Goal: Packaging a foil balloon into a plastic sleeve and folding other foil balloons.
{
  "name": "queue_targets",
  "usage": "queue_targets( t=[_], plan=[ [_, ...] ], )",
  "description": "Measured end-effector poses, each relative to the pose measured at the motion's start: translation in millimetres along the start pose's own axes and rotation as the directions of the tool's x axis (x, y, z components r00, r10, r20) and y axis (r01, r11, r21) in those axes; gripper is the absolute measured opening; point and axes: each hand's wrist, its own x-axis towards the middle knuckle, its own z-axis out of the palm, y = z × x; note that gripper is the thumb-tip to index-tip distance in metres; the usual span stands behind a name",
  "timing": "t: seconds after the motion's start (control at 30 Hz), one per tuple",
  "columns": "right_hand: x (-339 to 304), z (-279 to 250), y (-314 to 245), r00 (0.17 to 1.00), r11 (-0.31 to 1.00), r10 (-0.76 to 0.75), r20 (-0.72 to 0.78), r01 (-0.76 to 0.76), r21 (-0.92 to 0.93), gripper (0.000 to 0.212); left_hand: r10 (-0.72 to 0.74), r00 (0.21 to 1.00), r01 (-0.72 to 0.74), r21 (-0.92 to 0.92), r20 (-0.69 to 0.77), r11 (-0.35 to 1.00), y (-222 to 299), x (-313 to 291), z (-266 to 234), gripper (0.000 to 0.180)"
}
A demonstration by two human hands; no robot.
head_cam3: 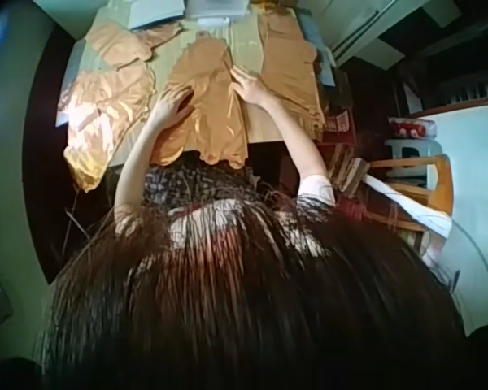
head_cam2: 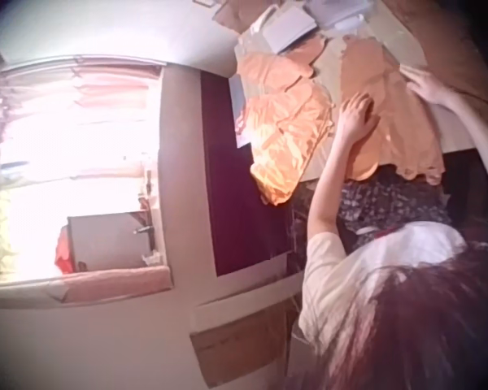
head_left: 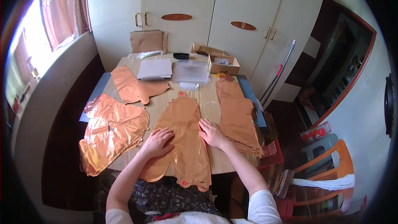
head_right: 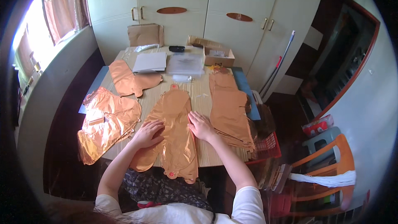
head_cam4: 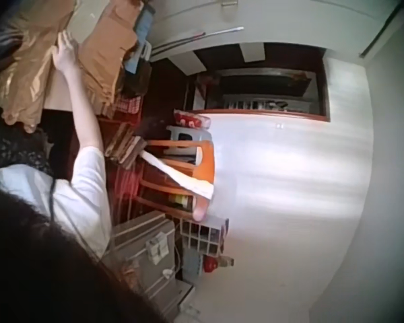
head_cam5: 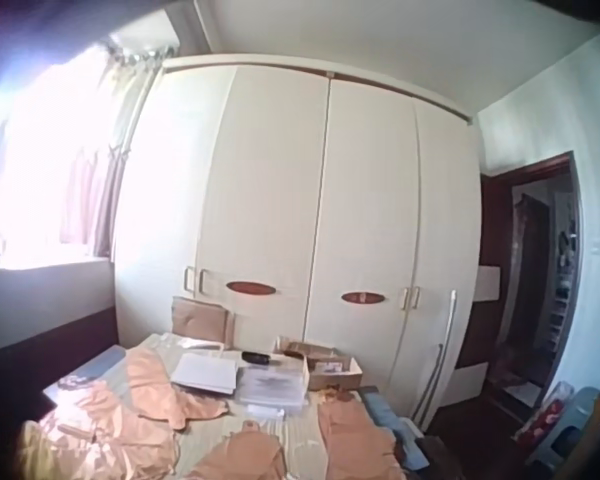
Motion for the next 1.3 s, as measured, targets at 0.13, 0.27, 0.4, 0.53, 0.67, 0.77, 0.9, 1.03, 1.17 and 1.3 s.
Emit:
queue_targets(
  t=[0.13, 0.27, 0.4, 0.53, 0.67, 0.77, 0.9, 1.03, 1.17, 1.3],
  plan=[
    [10, 10, -7, 0.991, 0.991, 0.003, 0.136, 0.016, -0.134, 0.06, -0.006, 1.0, 0.006, -0.007, -0.001, 1.0, -2, -2, 0, 0.056],
    [10, 8, -12, 0.986, 0.981, -0.007, 0.165, 0.038, -0.189, 0.06, -0.009, 1.0, 0.009, -0.005, -0.002, 1.0, -2, -4, 0, 0.057],
    [5, 6, -17, 0.989, 0.977, -0.031, 0.143, 0.06, -0.203, 0.058, -0.006, 1.0, 0.006, -0.007, -0.002, 1.0, -2, -3, 0, 0.057],
    [4, 7, -14, 0.988, 0.989, -0.069, 0.135, 0.086, -0.124, 0.056, -0.004, 1.0, 0.004, -0.014, 0.008, 1.0, -1, -1, -1, 0.059],
    [5, 3, -19, 0.985, 0.984, -0.068, 0.157, 0.091, -0.15, 0.059, -0.006, 1.0, 0.007, -0.032, 0.022, 0.999, -3, 0, -2, 0.059],
    [9, 2, -27, 0.983, 0.982, -0.086, 0.159, 0.11, -0.151, 0.064, 0.004, 1.0, -0.004, 0.02, 0.0, 1.0, -8, -6, -5, 0.058],
    [7, 3, -22, 0.987, 0.987, -0.07, 0.146, 0.09, -0.132, 0.07, -0.05, 0.99, 0.057, 0.053, -0.129, 0.997, 15, -24, -35, 0.053],
    [3, 0, -19, 0.99, 0.985, -0.064, 0.129, 0.083, -0.15, 0.075, -0.403, 0.898, 0.406, -0.02, -0.176, 0.914, 69, -83, -83, 0.034],
    [6, -1, -26, 0.984, 0.987, -0.051, 0.169, 0.076, -0.143, 0.084, -0.745, 0.653, 0.735, -0.127, -0.131, 0.666, 77, -165, -61, 0.029],
    [6, 1, -22, 0.979, 0.989, -0.037, 0.201, 0.065, -0.133, 0.089, -0.862, 0.481, 0.673, -0.697, 0.158, 0.248, 82, -181, -13, 0.028]
  ],
)
